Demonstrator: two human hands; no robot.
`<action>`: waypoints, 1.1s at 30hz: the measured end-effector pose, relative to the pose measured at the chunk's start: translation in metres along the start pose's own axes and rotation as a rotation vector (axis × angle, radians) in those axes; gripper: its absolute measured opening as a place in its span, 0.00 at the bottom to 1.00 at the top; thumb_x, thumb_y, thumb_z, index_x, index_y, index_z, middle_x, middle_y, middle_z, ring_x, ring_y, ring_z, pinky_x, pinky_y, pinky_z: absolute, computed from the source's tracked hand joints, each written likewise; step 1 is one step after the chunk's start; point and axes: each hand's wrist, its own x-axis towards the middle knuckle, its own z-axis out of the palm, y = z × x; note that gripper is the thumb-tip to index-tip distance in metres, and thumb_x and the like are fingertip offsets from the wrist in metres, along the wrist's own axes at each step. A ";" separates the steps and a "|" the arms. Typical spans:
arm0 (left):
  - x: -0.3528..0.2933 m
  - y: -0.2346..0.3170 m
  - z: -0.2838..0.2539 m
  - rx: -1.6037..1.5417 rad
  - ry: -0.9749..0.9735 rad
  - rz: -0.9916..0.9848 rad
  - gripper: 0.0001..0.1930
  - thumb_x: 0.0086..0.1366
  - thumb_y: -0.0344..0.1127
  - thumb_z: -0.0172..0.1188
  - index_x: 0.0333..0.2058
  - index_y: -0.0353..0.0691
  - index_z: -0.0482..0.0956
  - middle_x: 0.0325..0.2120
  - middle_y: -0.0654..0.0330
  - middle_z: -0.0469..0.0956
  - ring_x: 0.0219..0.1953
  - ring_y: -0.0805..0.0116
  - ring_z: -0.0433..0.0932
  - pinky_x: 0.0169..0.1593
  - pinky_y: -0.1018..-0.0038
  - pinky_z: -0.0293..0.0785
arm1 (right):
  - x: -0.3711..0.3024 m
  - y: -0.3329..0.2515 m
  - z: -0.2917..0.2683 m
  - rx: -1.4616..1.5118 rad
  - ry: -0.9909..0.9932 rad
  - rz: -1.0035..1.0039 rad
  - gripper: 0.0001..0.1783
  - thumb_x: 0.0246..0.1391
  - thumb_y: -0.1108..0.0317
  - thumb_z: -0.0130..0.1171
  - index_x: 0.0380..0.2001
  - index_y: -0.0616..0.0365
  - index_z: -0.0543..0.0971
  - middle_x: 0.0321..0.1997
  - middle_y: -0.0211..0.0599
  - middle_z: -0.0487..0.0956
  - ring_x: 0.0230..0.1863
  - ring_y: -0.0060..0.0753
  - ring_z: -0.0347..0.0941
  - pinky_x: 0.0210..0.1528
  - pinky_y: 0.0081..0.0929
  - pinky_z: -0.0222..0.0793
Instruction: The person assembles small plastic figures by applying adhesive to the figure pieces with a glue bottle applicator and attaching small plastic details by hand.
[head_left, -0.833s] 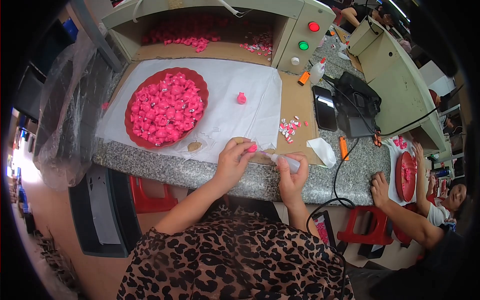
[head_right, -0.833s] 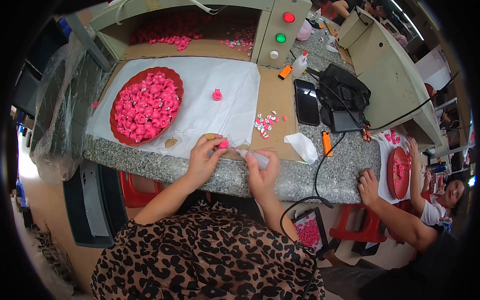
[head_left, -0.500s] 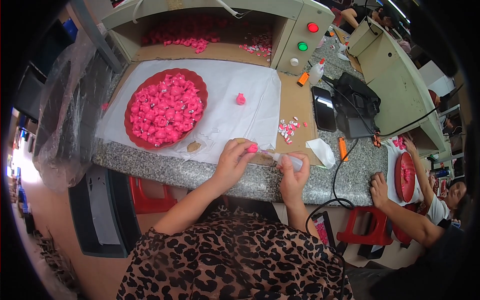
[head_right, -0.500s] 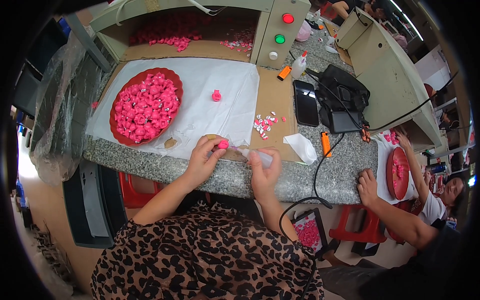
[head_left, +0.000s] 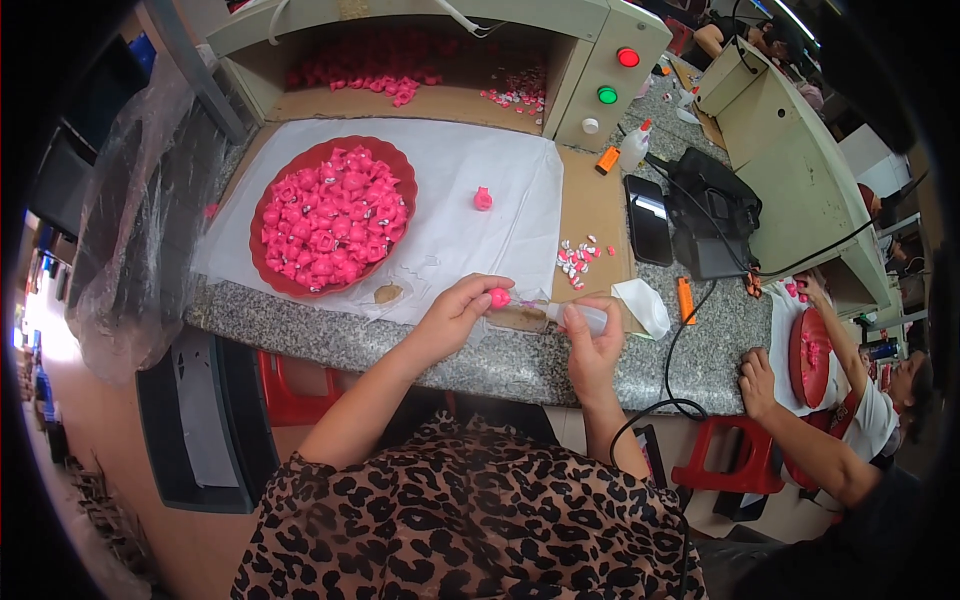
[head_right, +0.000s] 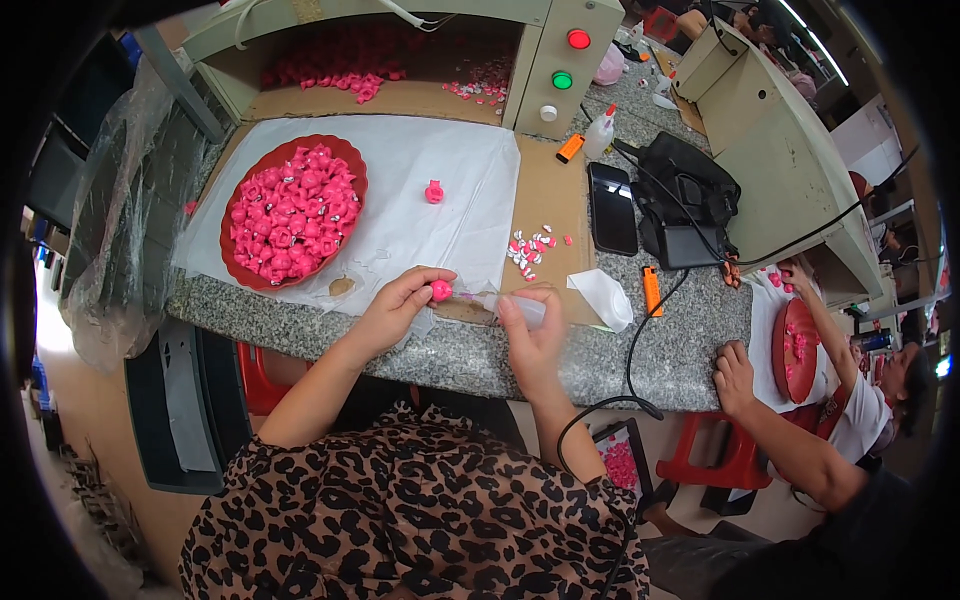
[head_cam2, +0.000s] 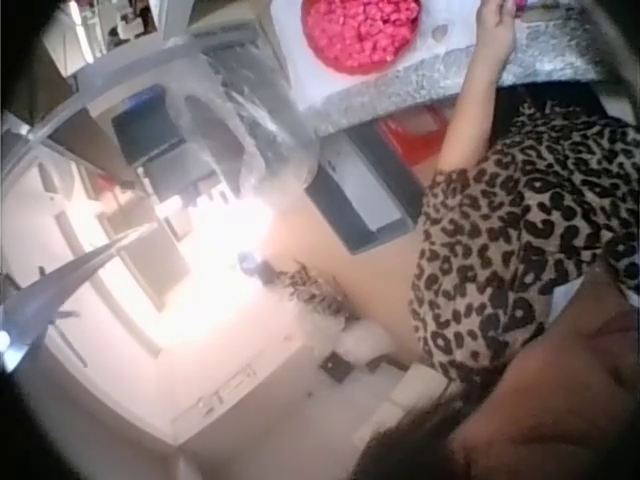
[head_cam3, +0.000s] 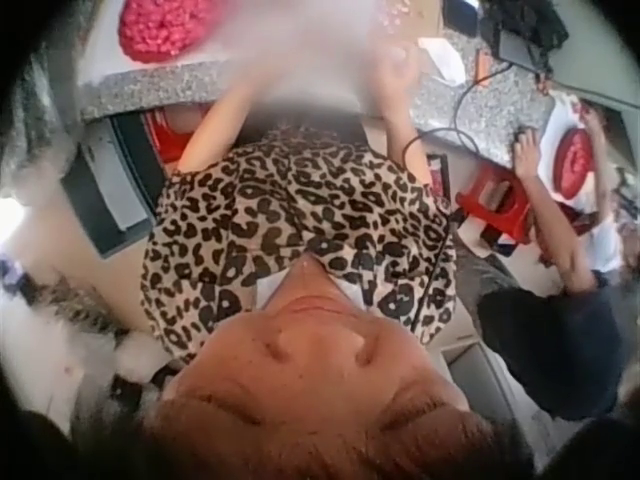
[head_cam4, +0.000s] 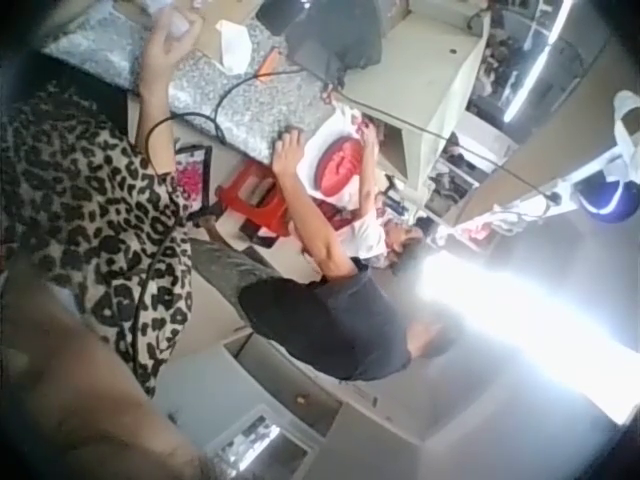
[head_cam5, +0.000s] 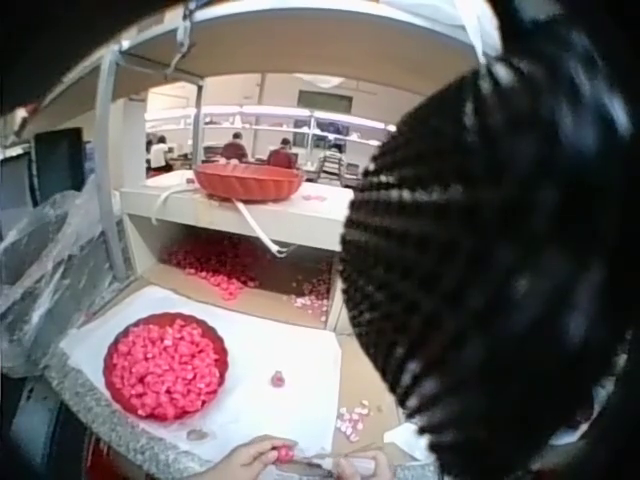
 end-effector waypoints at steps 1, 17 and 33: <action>0.000 -0.001 0.000 0.048 -0.005 0.022 0.13 0.60 0.28 0.41 0.43 0.36 0.68 0.34 0.61 0.68 0.39 0.73 0.66 0.45 0.79 0.61 | 0.000 0.001 -0.001 -0.045 -0.033 -0.013 0.10 0.48 0.71 0.53 0.29 0.62 0.64 0.29 0.32 0.65 0.27 0.19 0.64 0.28 0.15 0.61; -0.002 -0.002 0.001 0.162 -0.017 0.084 0.13 0.59 0.29 0.41 0.43 0.36 0.69 0.34 0.57 0.69 0.41 0.67 0.66 0.46 0.77 0.60 | 0.000 0.009 -0.003 -0.181 -0.081 -0.100 0.09 0.46 0.73 0.54 0.27 0.63 0.65 0.27 0.35 0.65 0.27 0.22 0.61 0.30 0.17 0.58; -0.003 0.000 0.001 0.092 0.008 0.035 0.13 0.60 0.28 0.41 0.43 0.34 0.68 0.37 0.60 0.69 0.41 0.73 0.67 0.46 0.80 0.61 | -0.003 0.007 0.000 -0.263 -0.082 -0.175 0.09 0.46 0.72 0.54 0.26 0.64 0.65 0.26 0.36 0.66 0.25 0.22 0.62 0.28 0.17 0.59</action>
